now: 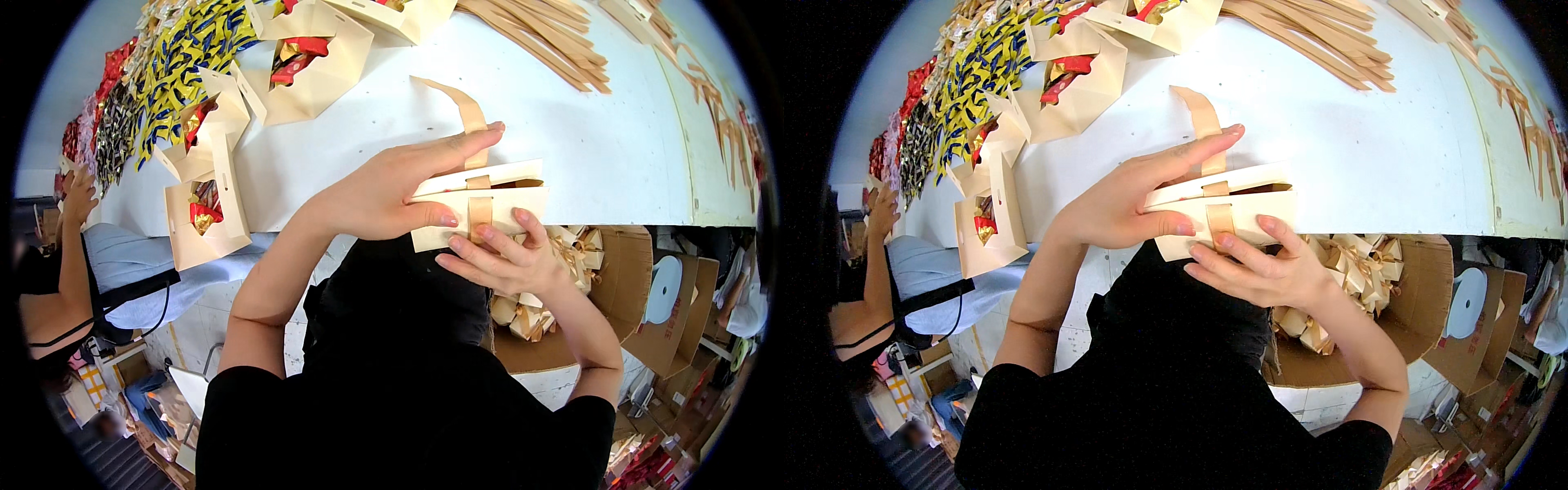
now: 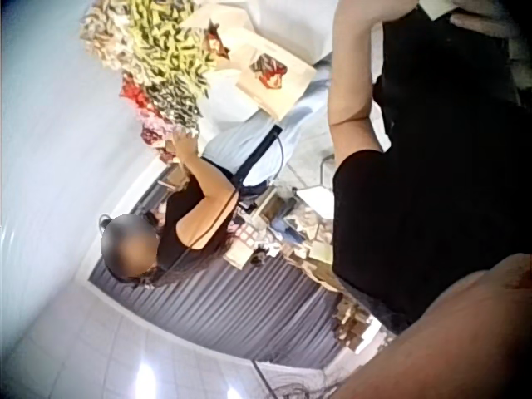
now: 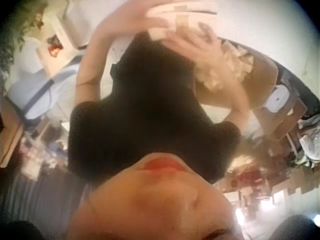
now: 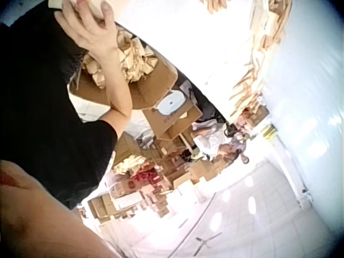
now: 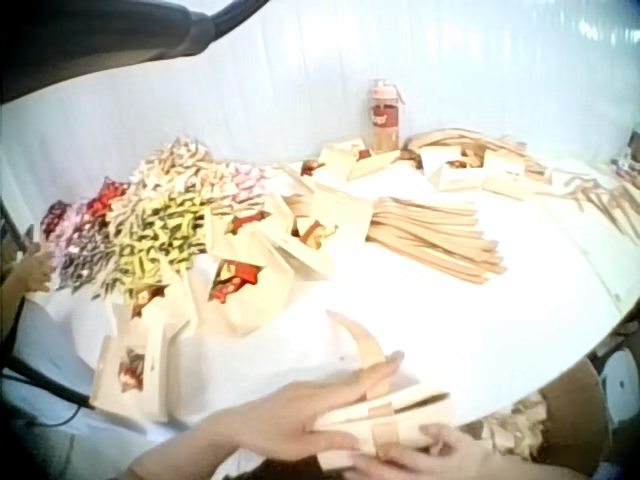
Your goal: The person assembles small paper gift boxes by folding flaps and inserting wooden sticks to secure the closure. They repeatedly pick up boxes, fold the top flaps, and slide sticks through slots to lock them, then place the finished boxes on the table.
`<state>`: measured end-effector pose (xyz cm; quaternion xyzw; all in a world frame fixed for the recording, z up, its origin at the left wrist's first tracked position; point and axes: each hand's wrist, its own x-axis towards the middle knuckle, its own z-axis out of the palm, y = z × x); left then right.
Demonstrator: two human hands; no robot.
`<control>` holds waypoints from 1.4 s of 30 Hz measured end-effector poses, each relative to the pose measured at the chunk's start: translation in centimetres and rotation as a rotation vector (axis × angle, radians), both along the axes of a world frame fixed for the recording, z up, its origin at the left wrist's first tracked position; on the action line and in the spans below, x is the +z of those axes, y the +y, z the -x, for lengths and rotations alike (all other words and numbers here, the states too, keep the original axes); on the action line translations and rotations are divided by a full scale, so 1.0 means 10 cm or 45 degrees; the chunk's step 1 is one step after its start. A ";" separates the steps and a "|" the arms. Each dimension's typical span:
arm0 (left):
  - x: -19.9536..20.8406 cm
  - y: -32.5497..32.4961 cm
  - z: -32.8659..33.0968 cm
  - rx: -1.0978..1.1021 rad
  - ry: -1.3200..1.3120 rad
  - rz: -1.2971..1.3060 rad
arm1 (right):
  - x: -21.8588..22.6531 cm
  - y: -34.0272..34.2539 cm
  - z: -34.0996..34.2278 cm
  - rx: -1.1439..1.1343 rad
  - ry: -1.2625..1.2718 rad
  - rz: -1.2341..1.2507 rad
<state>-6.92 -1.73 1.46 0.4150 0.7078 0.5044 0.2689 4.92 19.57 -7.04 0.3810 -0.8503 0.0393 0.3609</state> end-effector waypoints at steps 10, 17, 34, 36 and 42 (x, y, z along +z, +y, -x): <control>-0.05 -0.01 0.25 -0.051 -0.066 -0.098 | 0.37 -0.02 0.17 0.147 -0.137 0.310; 0.08 0.04 -0.11 -0.092 0.502 0.111 | 1.04 0.22 0.45 0.022 -1.921 2.348; 0.05 0.14 -0.10 0.342 0.097 -0.080 | 1.12 0.15 0.65 0.586 -1.637 0.875; -0.04 0.13 -0.01 0.135 0.180 -0.061 | 1.16 0.19 0.62 0.469 -1.417 0.742; -0.02 0.15 -0.01 0.082 -0.192 -0.034 | 1.01 0.15 0.56 -0.242 -0.235 0.103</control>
